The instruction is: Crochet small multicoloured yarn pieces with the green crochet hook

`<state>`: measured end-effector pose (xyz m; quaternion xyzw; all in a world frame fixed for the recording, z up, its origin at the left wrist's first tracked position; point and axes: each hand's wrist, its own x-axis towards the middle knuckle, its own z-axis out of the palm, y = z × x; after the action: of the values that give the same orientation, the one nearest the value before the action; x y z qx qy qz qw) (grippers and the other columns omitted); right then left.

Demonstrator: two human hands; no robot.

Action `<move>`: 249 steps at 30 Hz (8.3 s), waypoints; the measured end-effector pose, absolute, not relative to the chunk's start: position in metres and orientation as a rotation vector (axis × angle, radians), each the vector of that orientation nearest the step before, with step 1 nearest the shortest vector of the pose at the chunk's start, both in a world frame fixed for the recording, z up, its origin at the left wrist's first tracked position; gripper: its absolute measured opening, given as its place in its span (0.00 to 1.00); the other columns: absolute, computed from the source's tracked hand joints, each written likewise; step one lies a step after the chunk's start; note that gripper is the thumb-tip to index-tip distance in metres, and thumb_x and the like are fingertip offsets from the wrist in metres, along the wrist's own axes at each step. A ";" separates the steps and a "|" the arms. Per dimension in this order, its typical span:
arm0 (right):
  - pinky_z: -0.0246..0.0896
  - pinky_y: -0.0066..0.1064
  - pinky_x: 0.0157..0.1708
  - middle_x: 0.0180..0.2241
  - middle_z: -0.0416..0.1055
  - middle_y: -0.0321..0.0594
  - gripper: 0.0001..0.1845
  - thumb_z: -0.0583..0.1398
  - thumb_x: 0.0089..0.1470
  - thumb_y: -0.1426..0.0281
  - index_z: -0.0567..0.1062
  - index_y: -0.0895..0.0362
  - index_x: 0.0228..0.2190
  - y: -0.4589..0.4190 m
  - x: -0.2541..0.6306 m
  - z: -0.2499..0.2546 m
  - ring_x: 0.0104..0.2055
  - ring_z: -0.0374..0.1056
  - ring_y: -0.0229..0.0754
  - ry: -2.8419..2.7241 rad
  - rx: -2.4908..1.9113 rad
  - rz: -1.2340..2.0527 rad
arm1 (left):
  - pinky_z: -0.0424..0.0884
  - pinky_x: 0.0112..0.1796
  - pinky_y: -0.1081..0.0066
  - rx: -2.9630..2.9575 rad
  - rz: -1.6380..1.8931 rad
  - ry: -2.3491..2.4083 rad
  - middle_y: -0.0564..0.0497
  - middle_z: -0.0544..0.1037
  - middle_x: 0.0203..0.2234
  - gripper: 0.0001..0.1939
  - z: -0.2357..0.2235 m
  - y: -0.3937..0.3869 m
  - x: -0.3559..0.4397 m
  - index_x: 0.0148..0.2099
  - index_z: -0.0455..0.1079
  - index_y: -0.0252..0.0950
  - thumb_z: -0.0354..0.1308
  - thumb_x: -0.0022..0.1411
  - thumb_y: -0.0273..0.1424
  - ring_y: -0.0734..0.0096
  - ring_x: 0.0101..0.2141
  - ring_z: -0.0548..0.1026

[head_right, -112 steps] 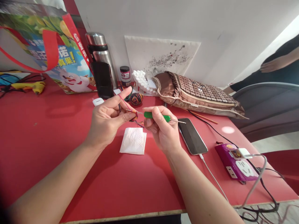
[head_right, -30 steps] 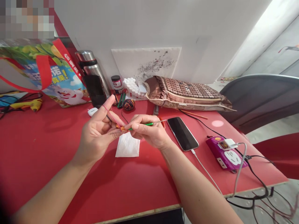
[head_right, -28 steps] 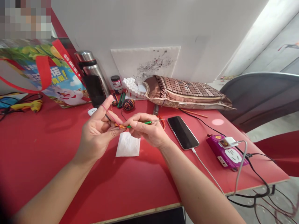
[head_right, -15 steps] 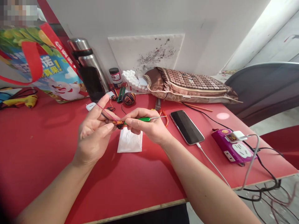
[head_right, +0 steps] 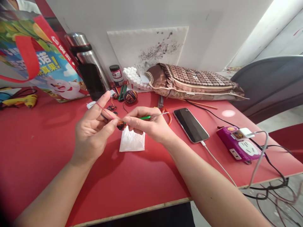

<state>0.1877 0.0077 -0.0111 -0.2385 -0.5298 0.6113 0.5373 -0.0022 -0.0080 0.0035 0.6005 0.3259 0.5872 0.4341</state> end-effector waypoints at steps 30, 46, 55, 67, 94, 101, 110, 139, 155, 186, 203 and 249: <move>0.50 0.27 0.19 0.20 0.74 0.33 0.23 0.77 0.52 0.51 0.83 0.58 0.31 -0.003 0.166 -0.001 0.16 0.52 0.27 -0.946 -0.554 1.515 | 0.81 0.41 0.75 1.092 1.381 0.715 0.57 0.78 0.31 0.33 0.004 -0.005 -0.001 0.59 0.84 0.50 0.81 0.52 0.26 0.77 0.33 0.78; 0.71 0.34 0.33 0.27 0.79 0.37 0.17 0.72 0.62 0.52 0.89 0.53 0.36 -0.002 0.173 -0.011 0.27 0.70 0.37 -1.168 -0.648 1.309 | 0.78 0.41 0.72 1.135 1.320 0.804 0.57 0.75 0.31 0.39 0.009 -0.010 0.000 0.69 0.76 0.43 0.77 0.55 0.25 0.74 0.33 0.76; 0.69 0.32 0.30 0.19 0.67 0.30 0.26 0.73 0.56 0.43 0.84 0.55 0.31 0.003 0.162 -0.007 0.25 0.67 0.35 -0.937 -0.631 1.531 | 0.79 0.43 0.73 0.997 1.325 0.810 0.58 0.75 0.32 0.42 0.005 -0.007 0.001 0.69 0.75 0.42 0.79 0.52 0.23 0.76 0.35 0.78; 0.71 0.33 0.32 0.24 0.75 0.34 0.20 0.75 0.54 0.50 0.87 0.54 0.35 0.002 0.171 -0.006 0.26 0.70 0.36 -1.004 -0.630 1.510 | 0.80 0.40 0.72 1.069 1.373 0.766 0.58 0.76 0.33 0.38 0.005 -0.007 -0.002 0.66 0.77 0.44 0.77 0.53 0.23 0.75 0.33 0.78; 0.70 0.32 0.27 0.28 0.81 0.37 0.09 0.72 0.63 0.62 0.89 0.53 0.38 -0.007 0.175 -0.001 0.24 0.71 0.36 -1.377 -0.589 1.128 | 0.81 0.43 0.69 1.031 1.326 0.676 0.57 0.80 0.34 0.41 0.007 -0.008 -0.001 0.68 0.74 0.44 0.80 0.53 0.25 0.70 0.36 0.83; 0.64 0.30 0.24 0.26 0.79 0.36 0.20 0.75 0.58 0.52 0.86 0.57 0.34 0.000 0.172 -0.006 0.21 0.65 0.32 -1.108 -0.611 1.485 | 0.82 0.47 0.66 1.002 1.389 0.707 0.56 0.81 0.34 0.35 0.005 -0.004 0.000 0.63 0.78 0.41 0.79 0.54 0.24 0.70 0.37 0.84; 0.57 0.28 0.23 0.25 0.78 0.35 0.19 0.79 0.51 0.56 0.86 0.58 0.33 0.004 0.168 -0.009 0.20 0.63 0.29 -0.976 -0.509 1.601 | 0.83 0.42 0.73 0.940 1.467 0.737 0.57 0.82 0.32 0.35 0.003 -0.001 0.002 0.59 0.81 0.41 0.80 0.48 0.22 0.75 0.34 0.83; 0.58 0.25 0.22 0.23 0.75 0.31 0.17 0.77 0.55 0.56 0.87 0.56 0.35 0.002 0.159 -0.012 0.19 0.57 0.27 -0.810 -0.462 1.641 | 0.83 0.40 0.73 1.069 1.503 0.843 0.60 0.77 0.28 0.37 0.005 -0.006 0.005 0.63 0.79 0.42 0.79 0.50 0.22 0.76 0.32 0.80; 0.51 0.28 0.21 0.21 0.77 0.36 0.13 0.80 0.47 0.59 0.89 0.53 0.29 0.000 0.173 -0.007 0.19 0.57 0.30 -1.020 -0.512 1.627 | 0.85 0.42 0.67 1.245 1.590 0.878 0.56 0.81 0.29 0.34 0.010 -0.013 0.005 0.62 0.80 0.46 0.82 0.54 0.34 0.66 0.35 0.84; 0.52 0.33 0.23 0.24 0.74 0.36 0.15 0.74 0.55 0.55 0.90 0.54 0.37 -0.002 0.181 0.002 0.21 0.53 0.32 -1.097 -0.629 1.480 | 0.82 0.40 0.72 1.144 1.585 0.855 0.57 0.78 0.30 0.31 0.006 -0.009 0.001 0.61 0.80 0.44 0.77 0.56 0.26 0.73 0.34 0.81; 0.55 0.32 0.23 0.25 0.75 0.35 0.17 0.75 0.55 0.54 0.89 0.54 0.38 -0.003 0.175 0.001 0.22 0.56 0.32 -1.093 -0.622 1.449 | 0.82 0.43 0.71 1.115 1.562 0.860 0.57 0.78 0.31 0.39 0.006 -0.008 0.003 0.67 0.76 0.44 0.79 0.53 0.26 0.72 0.35 0.81; 0.70 0.30 0.34 0.27 0.79 0.34 0.09 0.75 0.59 0.60 0.91 0.49 0.40 0.002 0.170 -0.015 0.30 0.72 0.35 -1.094 -0.664 1.140 | 0.76 0.42 0.66 1.354 1.451 1.081 0.44 0.86 0.46 0.19 0.002 0.000 -0.008 0.41 0.88 0.42 0.76 0.60 0.51 0.59 0.47 0.81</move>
<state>0.1704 0.0021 -0.0153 -0.2929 -0.4824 0.5028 0.6548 -0.0077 0.0005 0.0023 0.5420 0.4328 0.5805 0.4266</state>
